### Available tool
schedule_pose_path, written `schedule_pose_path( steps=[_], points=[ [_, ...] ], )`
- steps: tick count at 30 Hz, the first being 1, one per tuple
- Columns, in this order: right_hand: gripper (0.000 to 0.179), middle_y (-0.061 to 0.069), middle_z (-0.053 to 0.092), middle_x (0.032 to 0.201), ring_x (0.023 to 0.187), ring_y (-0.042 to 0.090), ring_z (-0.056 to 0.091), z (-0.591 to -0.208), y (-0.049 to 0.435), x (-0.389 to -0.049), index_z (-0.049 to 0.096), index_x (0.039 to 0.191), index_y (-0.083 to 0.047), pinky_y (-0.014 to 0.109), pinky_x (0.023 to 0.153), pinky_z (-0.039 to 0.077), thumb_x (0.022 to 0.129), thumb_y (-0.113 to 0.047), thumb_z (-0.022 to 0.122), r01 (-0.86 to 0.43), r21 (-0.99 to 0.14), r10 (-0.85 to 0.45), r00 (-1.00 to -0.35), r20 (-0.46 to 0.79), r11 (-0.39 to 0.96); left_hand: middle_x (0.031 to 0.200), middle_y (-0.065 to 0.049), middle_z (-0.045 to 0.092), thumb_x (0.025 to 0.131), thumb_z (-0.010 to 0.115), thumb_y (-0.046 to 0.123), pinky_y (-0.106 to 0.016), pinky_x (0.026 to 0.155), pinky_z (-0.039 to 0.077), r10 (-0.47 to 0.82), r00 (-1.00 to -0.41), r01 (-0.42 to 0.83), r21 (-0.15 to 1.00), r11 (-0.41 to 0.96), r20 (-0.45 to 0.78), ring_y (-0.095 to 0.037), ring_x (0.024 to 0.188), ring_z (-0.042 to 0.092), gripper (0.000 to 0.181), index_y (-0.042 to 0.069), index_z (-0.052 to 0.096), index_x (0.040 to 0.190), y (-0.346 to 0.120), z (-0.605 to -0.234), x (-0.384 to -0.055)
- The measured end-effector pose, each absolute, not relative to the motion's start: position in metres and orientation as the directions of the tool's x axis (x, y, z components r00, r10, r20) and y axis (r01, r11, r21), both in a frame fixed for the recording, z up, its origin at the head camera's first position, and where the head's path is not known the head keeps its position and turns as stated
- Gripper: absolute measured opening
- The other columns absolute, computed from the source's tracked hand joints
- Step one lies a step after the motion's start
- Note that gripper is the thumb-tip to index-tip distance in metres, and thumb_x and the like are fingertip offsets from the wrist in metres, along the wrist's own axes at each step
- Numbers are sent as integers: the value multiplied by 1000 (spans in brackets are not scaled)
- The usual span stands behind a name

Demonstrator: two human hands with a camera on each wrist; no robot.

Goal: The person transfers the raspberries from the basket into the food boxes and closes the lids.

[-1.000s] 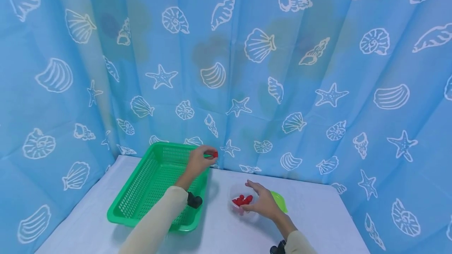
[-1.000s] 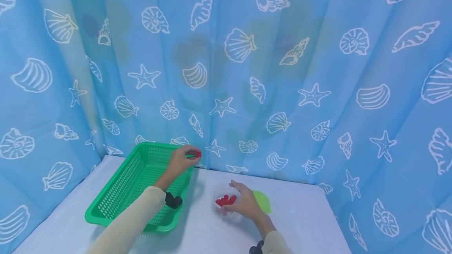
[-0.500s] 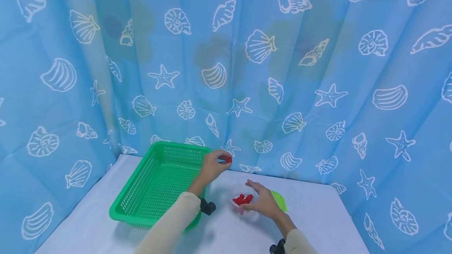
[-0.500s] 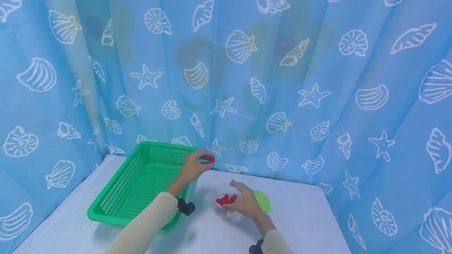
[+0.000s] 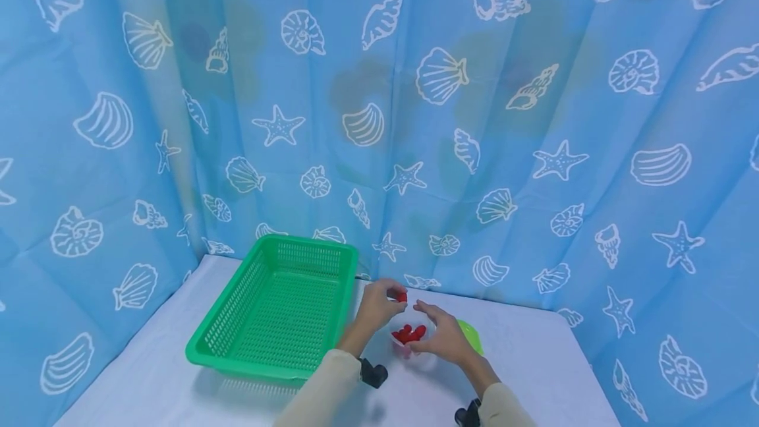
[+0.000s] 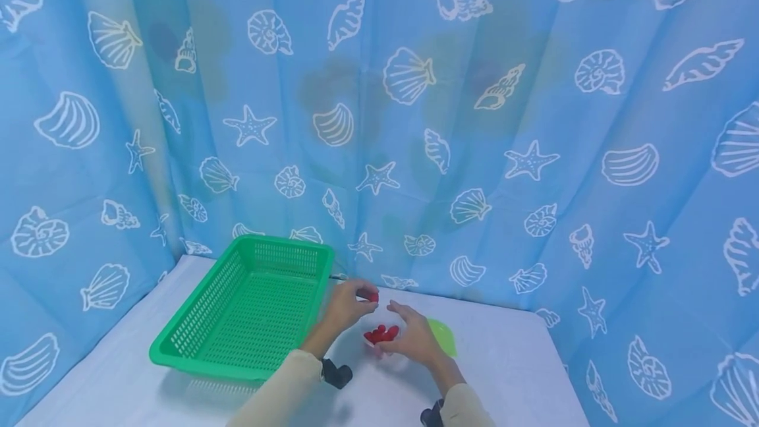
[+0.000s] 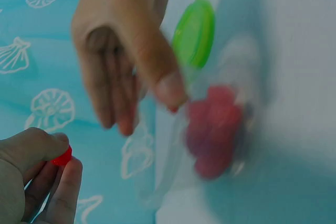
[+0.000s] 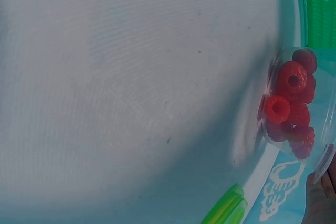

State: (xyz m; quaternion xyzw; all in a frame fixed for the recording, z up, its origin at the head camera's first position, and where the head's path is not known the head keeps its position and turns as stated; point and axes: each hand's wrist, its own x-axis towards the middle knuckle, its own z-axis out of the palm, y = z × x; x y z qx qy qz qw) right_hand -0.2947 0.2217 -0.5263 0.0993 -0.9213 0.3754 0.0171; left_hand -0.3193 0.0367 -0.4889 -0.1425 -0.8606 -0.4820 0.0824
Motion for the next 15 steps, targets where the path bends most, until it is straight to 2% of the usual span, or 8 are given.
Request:
schedule_pose_path(
  steps=[8,15],
  points=[
    [101,0,50,144,136,35,39,-528,223,-295,44,147,-26,61,94,46,60,-46,90,-198,-699,-183,-978,97,688,95,1,67,78,81,7,-29,71,59,150,-971,235,851,470,185,-17,87,64,26,14,71,101,51,-518,-308],
    [98,-4,51,143,137,32,38,-530,222,-296,45,146,-30,61,95,44,60,-46,90,-200,-701,-177,-978,107,685,97,1,68,80,80,6,-28,72,58,162,-964,261,850,458,209,-18,91,65,26,13,72,104,50,-527,-305]
  ],
)
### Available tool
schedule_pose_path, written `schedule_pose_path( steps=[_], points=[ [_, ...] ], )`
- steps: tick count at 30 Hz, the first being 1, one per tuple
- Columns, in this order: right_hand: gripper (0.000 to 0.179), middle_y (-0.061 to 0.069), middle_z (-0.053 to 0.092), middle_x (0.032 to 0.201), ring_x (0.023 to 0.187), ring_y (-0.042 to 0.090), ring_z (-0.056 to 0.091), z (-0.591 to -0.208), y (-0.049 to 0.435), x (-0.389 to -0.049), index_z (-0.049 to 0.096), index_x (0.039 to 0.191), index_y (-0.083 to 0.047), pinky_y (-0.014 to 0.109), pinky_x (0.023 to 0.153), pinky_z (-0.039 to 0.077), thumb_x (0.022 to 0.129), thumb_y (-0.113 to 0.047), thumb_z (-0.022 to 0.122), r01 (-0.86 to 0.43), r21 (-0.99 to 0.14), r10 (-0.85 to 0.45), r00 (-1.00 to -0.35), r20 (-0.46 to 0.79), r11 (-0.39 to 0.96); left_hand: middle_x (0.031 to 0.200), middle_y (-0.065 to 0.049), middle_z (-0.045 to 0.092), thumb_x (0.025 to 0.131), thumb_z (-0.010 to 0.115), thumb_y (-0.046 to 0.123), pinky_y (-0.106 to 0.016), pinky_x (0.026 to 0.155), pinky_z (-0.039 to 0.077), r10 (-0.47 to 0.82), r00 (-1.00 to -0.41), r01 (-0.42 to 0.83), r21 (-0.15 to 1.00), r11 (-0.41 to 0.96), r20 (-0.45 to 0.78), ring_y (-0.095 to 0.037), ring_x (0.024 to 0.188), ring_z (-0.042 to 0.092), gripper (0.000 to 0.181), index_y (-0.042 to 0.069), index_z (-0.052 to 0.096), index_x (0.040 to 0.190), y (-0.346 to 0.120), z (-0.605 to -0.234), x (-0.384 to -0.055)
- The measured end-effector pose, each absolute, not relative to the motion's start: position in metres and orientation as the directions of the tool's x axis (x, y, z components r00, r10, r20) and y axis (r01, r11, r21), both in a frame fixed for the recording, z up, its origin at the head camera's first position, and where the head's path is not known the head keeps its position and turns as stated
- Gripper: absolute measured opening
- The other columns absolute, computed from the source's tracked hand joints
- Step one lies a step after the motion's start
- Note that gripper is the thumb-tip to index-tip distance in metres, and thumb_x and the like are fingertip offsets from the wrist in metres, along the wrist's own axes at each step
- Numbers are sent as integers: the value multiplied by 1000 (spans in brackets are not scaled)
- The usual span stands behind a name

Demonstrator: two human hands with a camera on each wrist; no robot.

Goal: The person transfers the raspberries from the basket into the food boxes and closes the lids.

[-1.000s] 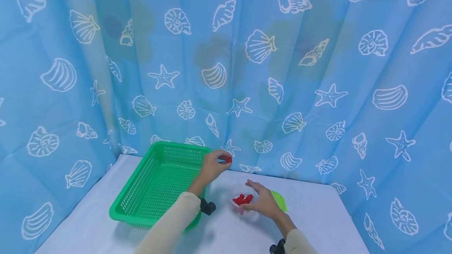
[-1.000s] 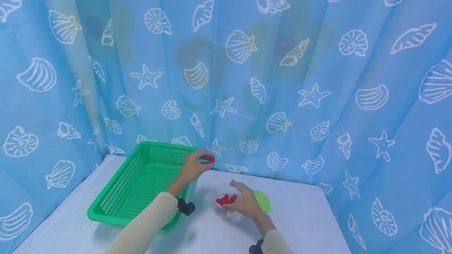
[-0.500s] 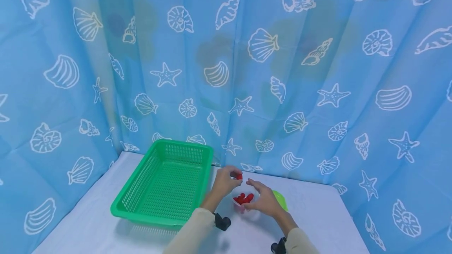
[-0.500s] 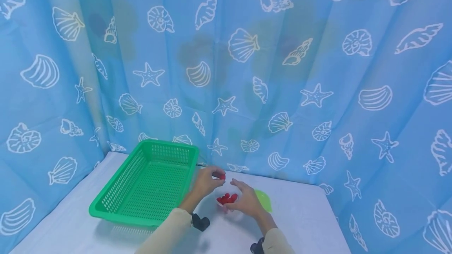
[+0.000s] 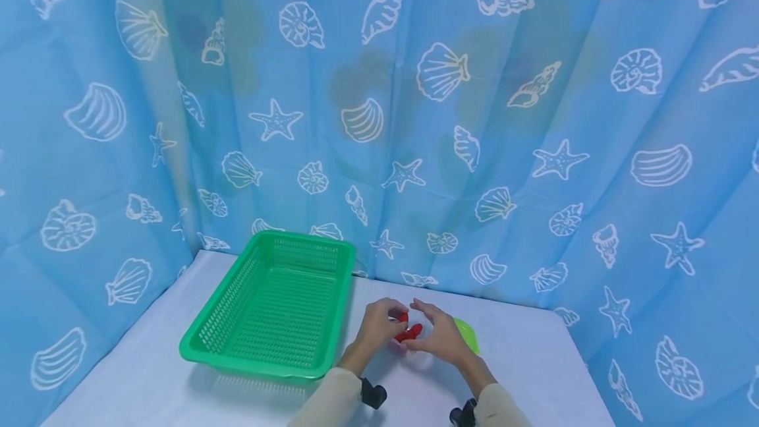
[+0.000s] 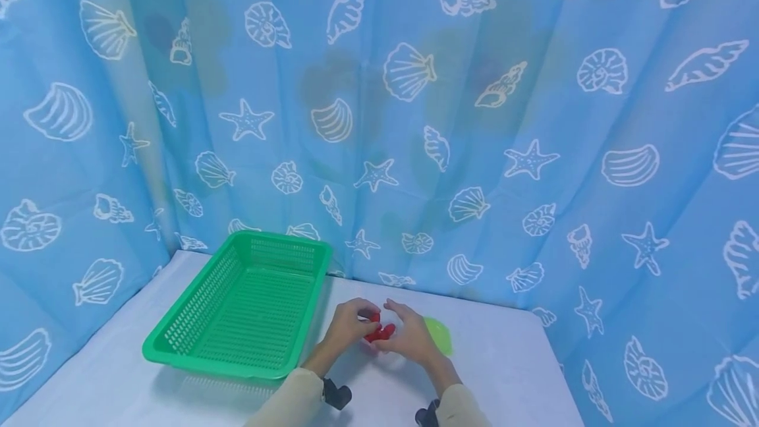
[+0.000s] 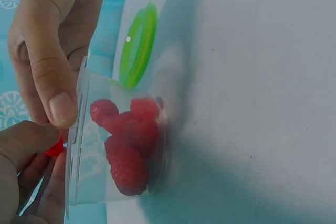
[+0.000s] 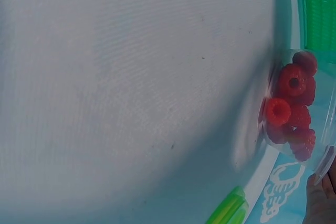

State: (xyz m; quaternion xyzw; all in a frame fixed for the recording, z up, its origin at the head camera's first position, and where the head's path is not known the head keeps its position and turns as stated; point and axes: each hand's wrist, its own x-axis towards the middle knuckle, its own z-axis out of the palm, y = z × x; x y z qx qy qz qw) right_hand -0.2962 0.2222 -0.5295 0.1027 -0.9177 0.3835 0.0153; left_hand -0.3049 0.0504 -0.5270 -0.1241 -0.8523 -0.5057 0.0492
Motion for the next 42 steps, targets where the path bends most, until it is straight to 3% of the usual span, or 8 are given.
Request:
schedule_pose_path(
  steps=[27,36,42],
  points=[
    [97,-2,49,145,139,31,36,-525,222,-294,46,146,-26,62,100,39,62,-46,90,-232,-691,-200,-971,128,684,92,0,67,79,81,5,-23,69,57,262,-955,282,708,648,141,-15,82,64,25,11,75,103,56,-522,-311],
    [99,-3,49,145,138,29,38,-519,228,-292,45,147,-25,51,99,45,62,-50,89,-248,-699,-193,-968,159,671,105,-4,67,84,78,15,-27,73,58,242,-957,280,724,631,159,-20,92,67,31,11,71,114,58,-520,-309],
    [85,3,50,144,136,26,42,-512,246,-292,44,147,-16,40,102,43,76,-42,83,-221,-697,-112,-973,199,682,115,-4,67,92,68,24,-30,78,58,230,-950,308,762,569,212,-21,102,66,33,11,66,123,65,-517,-307]
  ],
)
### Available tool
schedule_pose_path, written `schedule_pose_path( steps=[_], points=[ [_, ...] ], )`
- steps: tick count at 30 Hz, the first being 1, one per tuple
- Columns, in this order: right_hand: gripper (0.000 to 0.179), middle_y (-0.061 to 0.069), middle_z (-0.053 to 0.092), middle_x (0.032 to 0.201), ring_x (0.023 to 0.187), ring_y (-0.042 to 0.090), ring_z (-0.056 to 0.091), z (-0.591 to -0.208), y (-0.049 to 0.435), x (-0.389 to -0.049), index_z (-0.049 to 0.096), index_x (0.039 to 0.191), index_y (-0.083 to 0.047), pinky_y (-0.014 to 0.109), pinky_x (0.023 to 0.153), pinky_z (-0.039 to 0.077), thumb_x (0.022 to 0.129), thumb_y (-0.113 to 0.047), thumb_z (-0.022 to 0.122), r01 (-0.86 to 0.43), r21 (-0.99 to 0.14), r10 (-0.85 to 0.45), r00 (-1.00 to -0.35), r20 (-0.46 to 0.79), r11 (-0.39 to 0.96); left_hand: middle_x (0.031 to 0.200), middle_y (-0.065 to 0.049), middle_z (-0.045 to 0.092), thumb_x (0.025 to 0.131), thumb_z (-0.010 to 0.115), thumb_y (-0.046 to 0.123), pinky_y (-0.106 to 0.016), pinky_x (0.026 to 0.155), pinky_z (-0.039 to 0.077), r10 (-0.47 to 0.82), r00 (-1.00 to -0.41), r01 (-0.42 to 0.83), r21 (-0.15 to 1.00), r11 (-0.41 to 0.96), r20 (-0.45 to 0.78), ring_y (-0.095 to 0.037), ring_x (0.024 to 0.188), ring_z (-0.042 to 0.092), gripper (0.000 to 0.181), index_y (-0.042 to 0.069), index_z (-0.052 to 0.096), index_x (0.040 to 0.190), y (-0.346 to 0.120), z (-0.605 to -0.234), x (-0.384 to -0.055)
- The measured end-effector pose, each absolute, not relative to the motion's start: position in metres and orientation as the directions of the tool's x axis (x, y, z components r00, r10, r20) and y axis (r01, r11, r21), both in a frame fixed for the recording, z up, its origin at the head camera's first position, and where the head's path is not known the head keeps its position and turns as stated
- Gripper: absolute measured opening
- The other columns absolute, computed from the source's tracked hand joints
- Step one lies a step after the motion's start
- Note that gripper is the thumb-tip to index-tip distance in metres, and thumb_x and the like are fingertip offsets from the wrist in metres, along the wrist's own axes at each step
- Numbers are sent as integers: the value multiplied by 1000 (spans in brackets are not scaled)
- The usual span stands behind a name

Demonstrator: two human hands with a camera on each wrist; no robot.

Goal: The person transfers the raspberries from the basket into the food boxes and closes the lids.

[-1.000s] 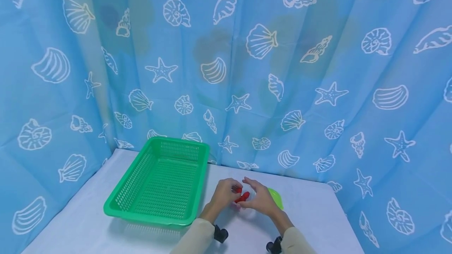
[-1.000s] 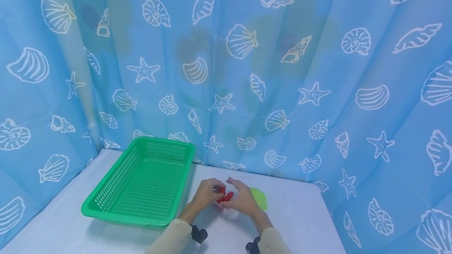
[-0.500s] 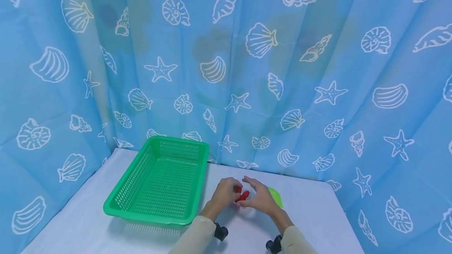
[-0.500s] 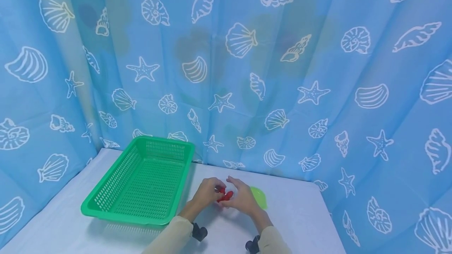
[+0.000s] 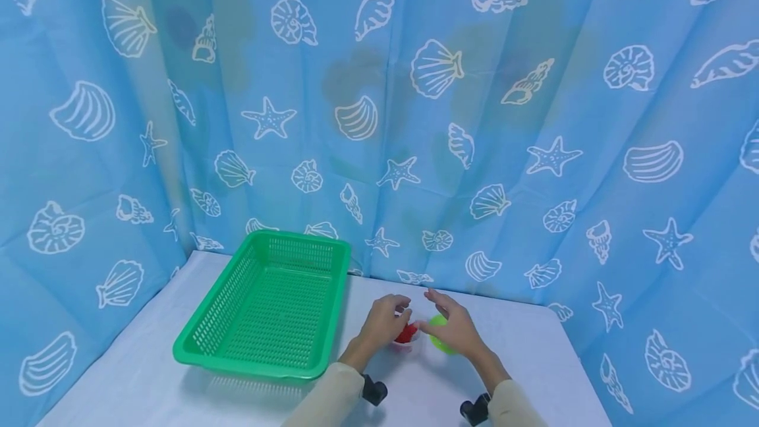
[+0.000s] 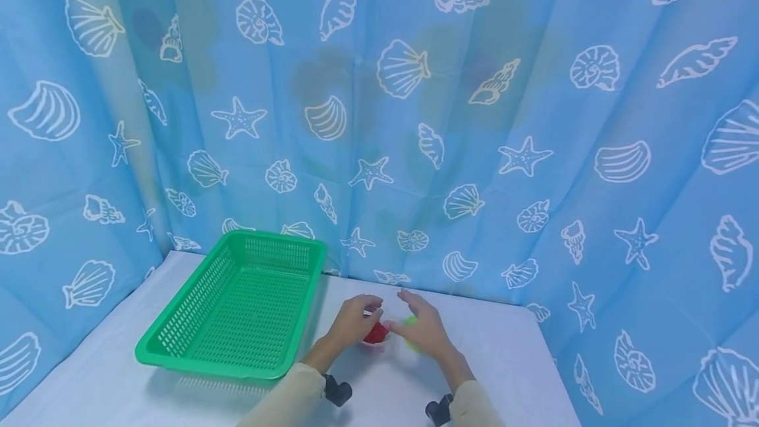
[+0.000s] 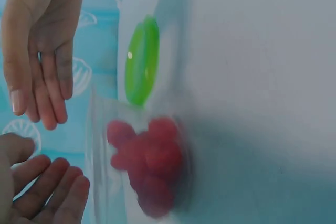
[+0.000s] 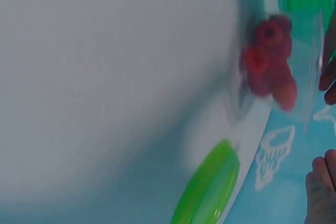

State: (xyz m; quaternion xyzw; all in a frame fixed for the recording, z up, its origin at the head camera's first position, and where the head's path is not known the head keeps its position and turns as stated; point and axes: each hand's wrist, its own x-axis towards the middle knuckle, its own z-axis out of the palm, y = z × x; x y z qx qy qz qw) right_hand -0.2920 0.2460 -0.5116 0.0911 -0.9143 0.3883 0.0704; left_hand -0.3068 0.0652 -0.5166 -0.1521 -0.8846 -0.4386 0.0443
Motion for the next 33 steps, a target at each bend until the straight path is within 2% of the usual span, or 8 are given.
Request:
schedule_pose_path(
  steps=[6,11,15,18,22,25,30,33],
  points=[
    [68,14,55,138,129,31,50,-514,272,-295,45,143,-2,43,99,45,93,-44,64,-161,-683,-19,-977,210,712,129,-7,62,102,44,43,-45,99,47,240,-964,214,863,457,112,-27,122,56,49,9,59,134,85,-513,-306],
    [68,23,51,139,130,40,45,-515,289,-293,44,141,5,54,104,38,100,-50,46,-57,-689,58,-988,142,722,134,-10,58,100,30,60,-55,103,40,280,-959,92,904,418,-32,-33,127,50,70,7,52,140,105,-505,-298],
    [68,26,43,144,135,45,35,-517,302,-290,42,141,7,58,109,29,102,-48,41,57,-685,118,-992,42,726,117,-7,62,96,28,67,-58,96,44,315,-942,43,889,457,-117,-32,116,55,77,10,52,140,122,-499,-290],
    [73,29,41,144,135,47,33,-522,311,-290,41,141,10,59,108,29,101,-52,39,114,-673,142,-990,-13,731,102,-5,58,94,30,69,-57,88,46,322,-930,5,869,494,-177,-28,105,55,76,12,52,139,132,-498,-283],
    [81,28,45,141,131,46,40,-527,322,-289,42,140,9,59,105,35,98,-60,38,160,-699,160,-985,-66,697,124,-7,57,90,33,74,-64,93,42,287,-922,-62,831,553,-260,-33,120,51,82,12,48,142,140,-503,-274],
    [82,28,51,135,124,44,49,-530,328,-287,45,138,9,56,101,41,98,-62,38,177,-732,165,-982,-88,658,142,-9,49,87,33,78,-69,97,36,264,-917,-105,819,563,-299,-38,132,42,90,10,42,147,145,-511,-271],
    [86,31,53,131,120,43,53,-535,336,-286,42,137,14,53,98,45,98,-63,36,207,-762,169,-977,-130,613,131,-14,53,90,30,76,-67,97,37,243,-919,-148,844,516,-310,-40,126,45,93,5,35,150,153,-522,-271],
    [90,29,57,128,116,41,57,-563,354,-305,43,136,13,53,96,47,97,-67,31,213,-754,179,-976,-128,621,131,-16,52,91,28,75,-66,99,36,223,-928,-169,870,464,-299,-41,127,44,93,3,34,149,157,-525,-272]
  ],
)
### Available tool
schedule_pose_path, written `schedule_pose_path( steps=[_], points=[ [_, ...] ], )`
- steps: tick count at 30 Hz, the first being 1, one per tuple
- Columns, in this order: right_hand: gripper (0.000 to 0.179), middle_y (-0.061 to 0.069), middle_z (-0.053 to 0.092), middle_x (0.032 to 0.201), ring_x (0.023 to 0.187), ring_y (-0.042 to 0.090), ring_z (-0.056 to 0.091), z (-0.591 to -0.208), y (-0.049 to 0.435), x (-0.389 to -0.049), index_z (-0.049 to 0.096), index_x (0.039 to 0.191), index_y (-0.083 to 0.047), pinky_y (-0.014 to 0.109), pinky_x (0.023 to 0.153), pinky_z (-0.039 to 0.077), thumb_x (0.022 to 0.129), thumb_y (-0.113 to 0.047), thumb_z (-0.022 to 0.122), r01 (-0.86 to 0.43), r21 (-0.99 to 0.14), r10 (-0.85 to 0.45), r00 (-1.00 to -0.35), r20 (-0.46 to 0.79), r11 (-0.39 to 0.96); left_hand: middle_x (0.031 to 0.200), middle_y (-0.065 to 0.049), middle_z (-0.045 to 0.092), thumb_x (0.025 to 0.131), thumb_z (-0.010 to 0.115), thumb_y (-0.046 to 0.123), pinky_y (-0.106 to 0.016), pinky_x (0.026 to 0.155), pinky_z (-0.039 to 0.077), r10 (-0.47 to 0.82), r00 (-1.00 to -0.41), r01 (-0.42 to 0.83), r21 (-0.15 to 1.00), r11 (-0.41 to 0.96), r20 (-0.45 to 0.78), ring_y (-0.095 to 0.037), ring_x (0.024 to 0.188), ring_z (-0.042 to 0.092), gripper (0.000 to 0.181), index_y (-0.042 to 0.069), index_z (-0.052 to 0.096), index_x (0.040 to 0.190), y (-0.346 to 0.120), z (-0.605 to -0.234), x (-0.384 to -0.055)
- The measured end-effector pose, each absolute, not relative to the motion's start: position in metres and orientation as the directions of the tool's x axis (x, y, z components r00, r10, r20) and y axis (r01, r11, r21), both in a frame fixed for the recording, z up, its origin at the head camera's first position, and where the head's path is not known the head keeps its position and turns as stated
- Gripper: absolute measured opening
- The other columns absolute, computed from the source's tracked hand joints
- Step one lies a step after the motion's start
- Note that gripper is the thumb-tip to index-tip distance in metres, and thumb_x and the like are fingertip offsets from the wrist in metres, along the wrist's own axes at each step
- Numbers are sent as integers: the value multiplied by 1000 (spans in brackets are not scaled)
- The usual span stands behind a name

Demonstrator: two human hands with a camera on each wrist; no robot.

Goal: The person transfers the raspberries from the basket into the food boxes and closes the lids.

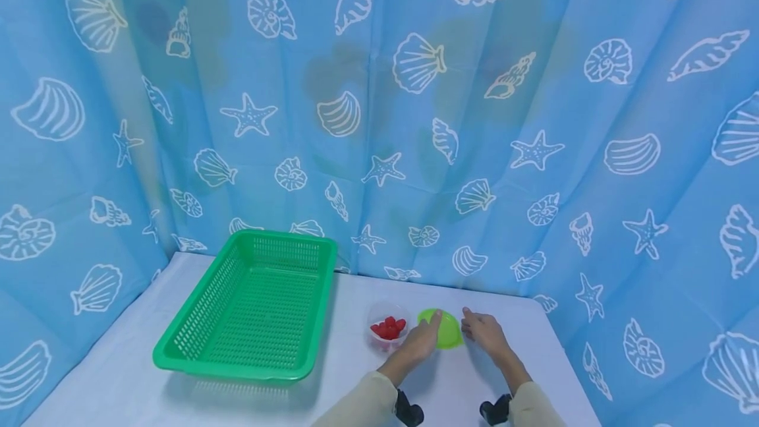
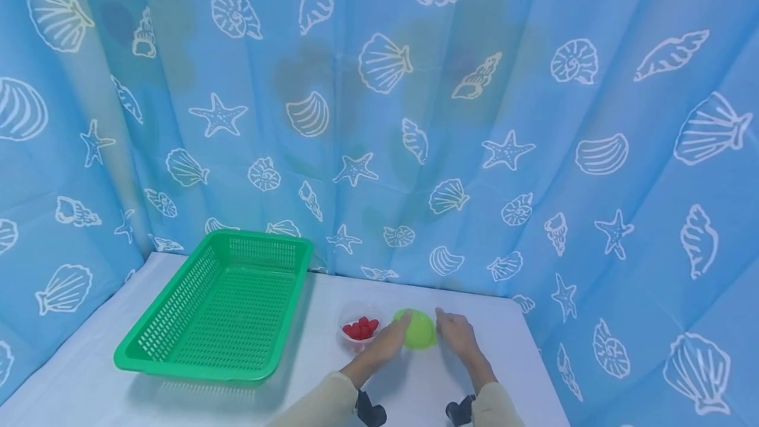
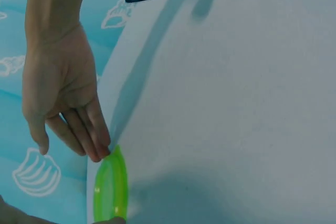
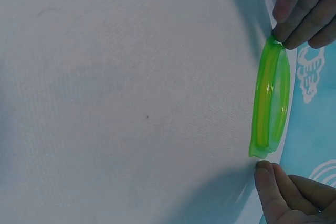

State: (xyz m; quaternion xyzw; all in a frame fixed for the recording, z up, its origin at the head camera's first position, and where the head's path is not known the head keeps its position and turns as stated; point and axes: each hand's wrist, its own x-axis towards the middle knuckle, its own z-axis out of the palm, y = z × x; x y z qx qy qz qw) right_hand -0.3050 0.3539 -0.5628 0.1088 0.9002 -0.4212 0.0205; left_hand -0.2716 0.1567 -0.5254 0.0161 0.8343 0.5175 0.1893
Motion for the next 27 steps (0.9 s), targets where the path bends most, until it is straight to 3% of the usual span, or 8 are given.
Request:
schedule_pose_path(
  steps=[2,7,9,13,18,22,27],
  points=[
    [85,28,58,126,115,41,58,-563,355,-308,44,136,13,54,97,46,99,-63,29,230,-751,189,-972,-141,619,132,-17,51,91,27,75,-65,100,35,213,-932,-187,891,414,-294,-41,128,43,93,2,36,148,157,-527,-272],
    [74,31,58,123,114,44,56,-527,342,-290,44,132,16,53,95,47,102,-50,35,283,-738,207,-959,-196,613,100,-11,56,94,26,72,-54,86,44,247,-935,-191,948,256,-255,-28,98,56,76,7,57,119,158,-531,-274],
    [70,31,60,119,111,43,58,-523,345,-290,46,130,17,49,91,51,102,-47,37,299,-725,209,-954,-214,621,93,-9,55,95,26,70,-50,82,45,265,-935,-181,959,217,-236,-24,88,55,68,9,57,105,158,-531,-273],
    [61,26,65,106,101,39,63,-522,352,-291,49,123,18,46,85,54,102,-39,42,336,-685,229,-942,-246,646,85,-11,56,93,25,73,-46,76,42,266,-931,-195,957,216,-250,-27,81,54,73,8,58,96,159,-529,-269],
    [57,21,64,96,94,37,63,-521,349,-291,50,119,19,42,82,55,99,-35,50,387,-652,274,-922,-274,652,73,-11,54,90,22,76,-33,64,37,248,-923,-241,945,220,-293,-26,69,52,78,7,58,93,162,-527,-266],
    [53,19,62,91,85,30,61,-520,347,-290,53,113,18,42,80,53,98,-33,49,398,-635,285,-917,-278,662,77,-10,52,89,24,78,-30,62,36,232,-914,-293,936,195,-334,-23,69,50,79,6,56,102,162,-526,-265],
    [44,9,53,71,67,23,53,-520,350,-289,57,96,8,39,73,45,98,-35,47,439,-590,299,-897,-324,678,76,-9,51,93,28,72,-29,62,37,258,-898,-332,933,140,-358,-20,67,47,73,5,57,102,162,-526,-261]
  ],
)
